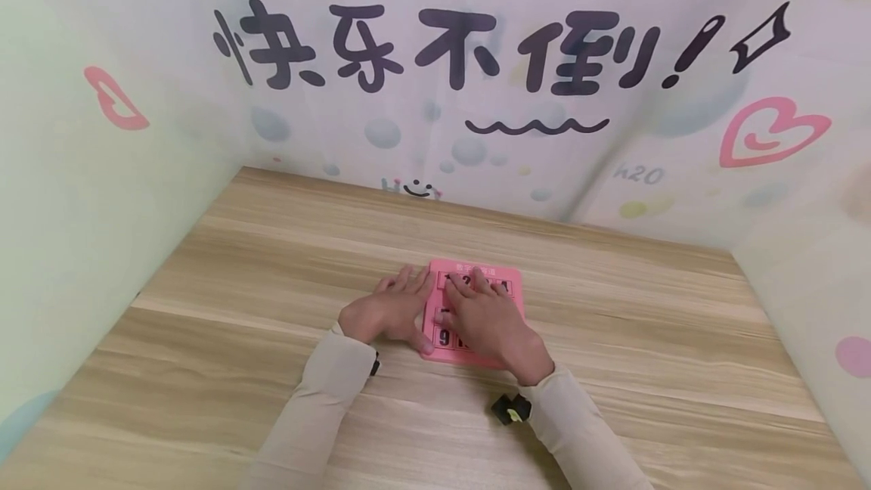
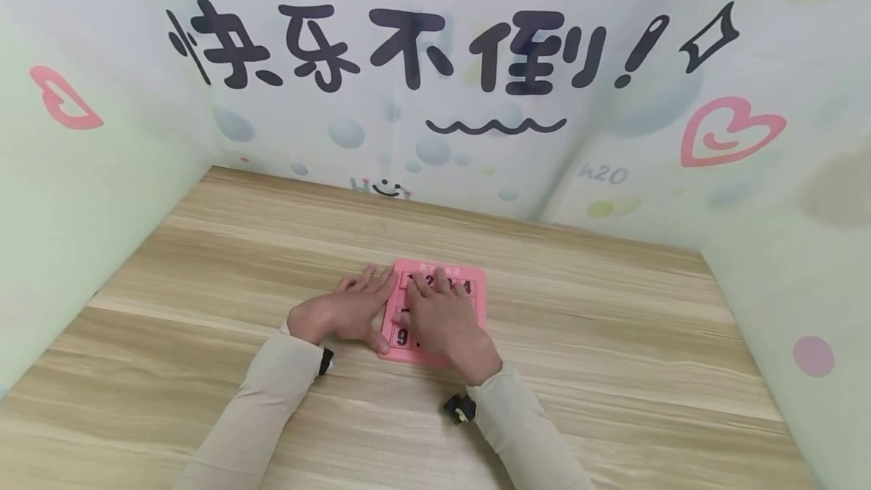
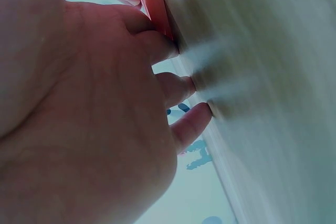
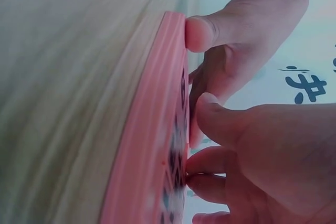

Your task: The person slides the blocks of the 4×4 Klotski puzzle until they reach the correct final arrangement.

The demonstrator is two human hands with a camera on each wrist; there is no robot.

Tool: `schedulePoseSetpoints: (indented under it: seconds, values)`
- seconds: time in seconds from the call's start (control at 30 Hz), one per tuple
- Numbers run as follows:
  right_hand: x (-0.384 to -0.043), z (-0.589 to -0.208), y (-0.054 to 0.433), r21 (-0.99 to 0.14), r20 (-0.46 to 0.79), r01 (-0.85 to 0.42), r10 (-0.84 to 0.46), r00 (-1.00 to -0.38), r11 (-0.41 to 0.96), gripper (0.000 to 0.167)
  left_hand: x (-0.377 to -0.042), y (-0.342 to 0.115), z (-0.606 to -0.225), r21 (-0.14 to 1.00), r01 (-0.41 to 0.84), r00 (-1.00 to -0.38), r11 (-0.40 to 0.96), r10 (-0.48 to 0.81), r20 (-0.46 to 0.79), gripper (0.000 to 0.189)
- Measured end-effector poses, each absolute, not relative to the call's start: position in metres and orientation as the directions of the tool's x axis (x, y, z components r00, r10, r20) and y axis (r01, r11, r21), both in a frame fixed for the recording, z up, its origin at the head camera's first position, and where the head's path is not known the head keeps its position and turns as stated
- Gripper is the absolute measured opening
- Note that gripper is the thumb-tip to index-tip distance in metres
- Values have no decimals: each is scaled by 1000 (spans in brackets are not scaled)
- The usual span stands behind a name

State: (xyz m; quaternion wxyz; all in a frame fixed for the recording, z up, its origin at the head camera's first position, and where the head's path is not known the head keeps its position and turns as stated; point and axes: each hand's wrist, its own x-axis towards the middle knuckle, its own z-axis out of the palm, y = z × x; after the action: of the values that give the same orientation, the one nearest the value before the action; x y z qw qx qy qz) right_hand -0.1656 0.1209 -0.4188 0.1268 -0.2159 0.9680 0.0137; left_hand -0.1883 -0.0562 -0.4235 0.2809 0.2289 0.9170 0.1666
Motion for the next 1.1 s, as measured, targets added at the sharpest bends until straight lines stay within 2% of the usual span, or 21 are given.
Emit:
schedulePoseSetpoints:
  seconds: [0.2, 0.63, 1.1]
  values:
    - [-163, -409, 124, -45, -268, -406, -402, -875, 913, 67, -187, -57, -423, 442, 328, -736, 835, 519, -435, 117]
    - [-152, -386, 129, -21, -407, -361, -338, -849, 932, 60, -187, -58, -422, 451, 317, -737, 835, 516, -437, 118]
    - [-149, -385, 128, -7, -416, -402, -368, -831, 916, 56, -187, -57, -422, 452, 310, -739, 837, 511, -439, 117]
